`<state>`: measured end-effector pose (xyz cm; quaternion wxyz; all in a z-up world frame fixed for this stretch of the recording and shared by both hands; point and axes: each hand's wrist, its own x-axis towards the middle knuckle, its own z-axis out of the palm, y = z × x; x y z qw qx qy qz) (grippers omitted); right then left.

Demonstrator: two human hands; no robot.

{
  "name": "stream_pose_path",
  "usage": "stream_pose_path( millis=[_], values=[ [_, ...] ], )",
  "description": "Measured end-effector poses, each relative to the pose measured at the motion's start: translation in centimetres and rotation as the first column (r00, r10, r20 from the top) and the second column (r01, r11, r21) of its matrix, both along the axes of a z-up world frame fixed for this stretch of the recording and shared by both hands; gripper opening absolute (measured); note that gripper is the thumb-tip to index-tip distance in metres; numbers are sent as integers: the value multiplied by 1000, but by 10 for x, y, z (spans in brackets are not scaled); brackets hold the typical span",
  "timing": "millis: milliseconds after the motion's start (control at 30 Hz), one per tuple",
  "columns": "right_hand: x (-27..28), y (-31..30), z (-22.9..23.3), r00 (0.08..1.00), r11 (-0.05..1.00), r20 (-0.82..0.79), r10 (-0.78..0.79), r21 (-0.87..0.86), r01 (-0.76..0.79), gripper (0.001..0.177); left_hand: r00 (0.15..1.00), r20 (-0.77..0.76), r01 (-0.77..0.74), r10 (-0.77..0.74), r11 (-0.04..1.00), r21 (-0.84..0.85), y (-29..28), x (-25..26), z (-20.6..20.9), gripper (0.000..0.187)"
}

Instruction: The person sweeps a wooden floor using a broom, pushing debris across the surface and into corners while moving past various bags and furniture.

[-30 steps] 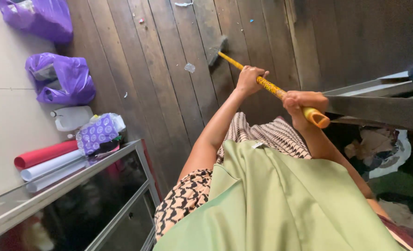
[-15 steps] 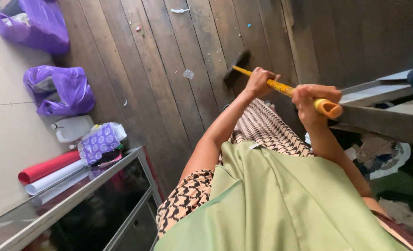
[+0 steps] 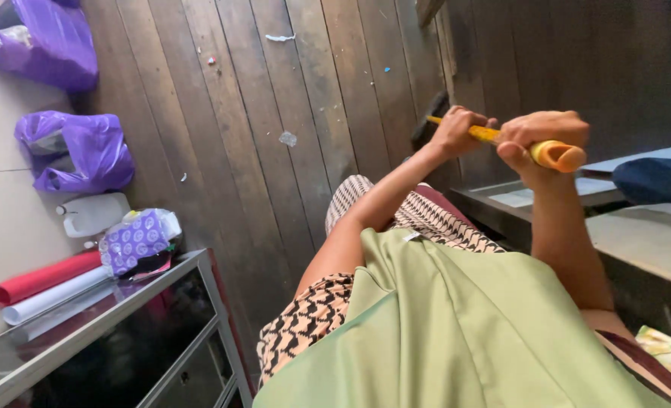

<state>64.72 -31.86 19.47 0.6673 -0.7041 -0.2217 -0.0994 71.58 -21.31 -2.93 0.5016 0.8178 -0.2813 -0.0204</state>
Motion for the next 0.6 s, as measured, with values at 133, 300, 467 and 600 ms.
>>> stream_pose_path(
  millis=[133, 300, 467, 600],
  values=[
    [13, -9, -20, 998, 996, -28, -62, 57, 63, 36, 996, 9, -89, 89, 983, 163, 25, 39, -25, 31],
    [15, -87, 17, 998, 959, 61, -34, 283, 15, 17, 986, -13, -167, 168, 983, 79, -27, 48, 17, 30],
    [52, -90, 7, 999, 904, 33, -7, 427, -8, 10, 999, -45, 5, -4, 1000, 19, -54, 61, 32, 26],
    [84, -31, -38, 979, 911, -74, -192, 357, 205, 16, 1000, -2, 30, -30, 996, 83, -20, 104, -11, 27]
  ],
)
